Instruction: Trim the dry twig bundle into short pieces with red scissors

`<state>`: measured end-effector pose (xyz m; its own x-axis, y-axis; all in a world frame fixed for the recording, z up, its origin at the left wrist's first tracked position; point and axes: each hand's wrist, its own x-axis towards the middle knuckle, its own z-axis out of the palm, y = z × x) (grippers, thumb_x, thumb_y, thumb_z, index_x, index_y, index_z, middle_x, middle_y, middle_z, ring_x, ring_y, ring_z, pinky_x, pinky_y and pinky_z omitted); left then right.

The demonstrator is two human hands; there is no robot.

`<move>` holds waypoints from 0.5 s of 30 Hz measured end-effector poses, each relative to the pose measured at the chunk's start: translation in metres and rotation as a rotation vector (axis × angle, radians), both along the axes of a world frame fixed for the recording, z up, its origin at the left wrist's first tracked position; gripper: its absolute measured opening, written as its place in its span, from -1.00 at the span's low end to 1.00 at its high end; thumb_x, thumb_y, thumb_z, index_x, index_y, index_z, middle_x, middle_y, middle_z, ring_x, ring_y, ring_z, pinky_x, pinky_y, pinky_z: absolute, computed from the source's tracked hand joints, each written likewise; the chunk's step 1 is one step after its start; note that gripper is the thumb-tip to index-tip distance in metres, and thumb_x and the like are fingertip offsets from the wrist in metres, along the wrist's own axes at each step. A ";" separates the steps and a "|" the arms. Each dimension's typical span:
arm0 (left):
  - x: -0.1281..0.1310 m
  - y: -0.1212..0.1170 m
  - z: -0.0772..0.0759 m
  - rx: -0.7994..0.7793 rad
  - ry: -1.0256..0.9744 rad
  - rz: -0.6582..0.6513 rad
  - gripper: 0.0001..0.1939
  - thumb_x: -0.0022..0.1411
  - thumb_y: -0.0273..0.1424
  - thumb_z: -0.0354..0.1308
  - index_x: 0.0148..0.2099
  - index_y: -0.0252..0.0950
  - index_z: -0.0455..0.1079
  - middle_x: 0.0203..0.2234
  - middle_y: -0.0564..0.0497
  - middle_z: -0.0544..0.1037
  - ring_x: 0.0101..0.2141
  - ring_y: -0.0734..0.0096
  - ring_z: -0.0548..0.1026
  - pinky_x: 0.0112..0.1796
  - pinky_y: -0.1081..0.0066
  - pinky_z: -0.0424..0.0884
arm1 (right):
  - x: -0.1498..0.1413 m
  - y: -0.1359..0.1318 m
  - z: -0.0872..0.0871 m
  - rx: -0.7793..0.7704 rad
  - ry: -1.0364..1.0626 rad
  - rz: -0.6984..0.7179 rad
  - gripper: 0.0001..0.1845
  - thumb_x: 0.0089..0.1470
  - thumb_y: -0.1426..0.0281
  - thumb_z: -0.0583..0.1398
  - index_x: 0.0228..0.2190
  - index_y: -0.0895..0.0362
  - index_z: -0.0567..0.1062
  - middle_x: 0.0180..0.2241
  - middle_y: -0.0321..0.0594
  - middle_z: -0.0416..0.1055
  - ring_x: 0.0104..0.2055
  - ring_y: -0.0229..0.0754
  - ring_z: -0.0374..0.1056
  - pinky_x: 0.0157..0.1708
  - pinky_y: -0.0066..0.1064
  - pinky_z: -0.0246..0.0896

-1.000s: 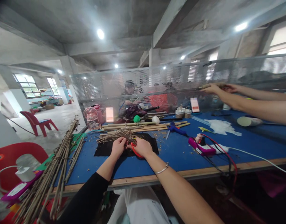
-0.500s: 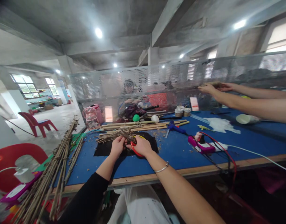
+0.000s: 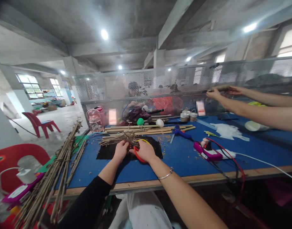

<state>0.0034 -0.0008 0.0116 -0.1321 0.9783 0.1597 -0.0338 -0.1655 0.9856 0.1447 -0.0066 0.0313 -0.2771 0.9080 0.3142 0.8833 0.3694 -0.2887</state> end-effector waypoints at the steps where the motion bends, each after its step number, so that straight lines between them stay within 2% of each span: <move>1: 0.000 -0.001 0.001 -0.002 -0.006 -0.003 -0.81 0.02 -0.27 0.04 -0.43 -0.31 0.30 -0.65 0.10 0.35 -0.66 0.56 0.27 -0.67 0.57 0.17 | 0.000 0.000 -0.001 -0.013 -0.006 -0.009 -0.43 -0.12 -0.08 0.08 -0.26 0.13 0.32 -0.29 -0.13 0.41 -0.21 -0.09 0.33 -0.32 -0.39 0.08; 7: -0.001 -0.004 0.005 -0.003 0.030 0.019 -0.79 0.02 -0.25 0.03 -0.45 -0.31 0.30 -0.64 0.09 0.35 -0.64 0.57 0.27 -0.66 0.59 0.17 | 0.000 0.002 -0.001 -0.037 -0.014 -0.026 -0.45 -0.09 -0.10 0.02 -0.27 0.10 0.34 -0.30 -0.14 0.43 -0.24 -0.09 0.36 -0.37 -0.40 0.09; 15: -0.003 -0.001 0.000 0.004 0.100 0.065 -0.74 0.05 -0.21 0.01 -0.45 -0.32 0.32 -0.62 0.06 0.39 -0.63 0.57 0.30 -0.65 0.60 0.19 | 0.002 0.004 -0.001 -0.090 -0.042 -0.050 -0.44 -0.10 -0.11 0.03 -0.30 0.09 0.39 -0.31 -0.12 0.45 -0.24 -0.08 0.37 -0.34 -0.40 0.11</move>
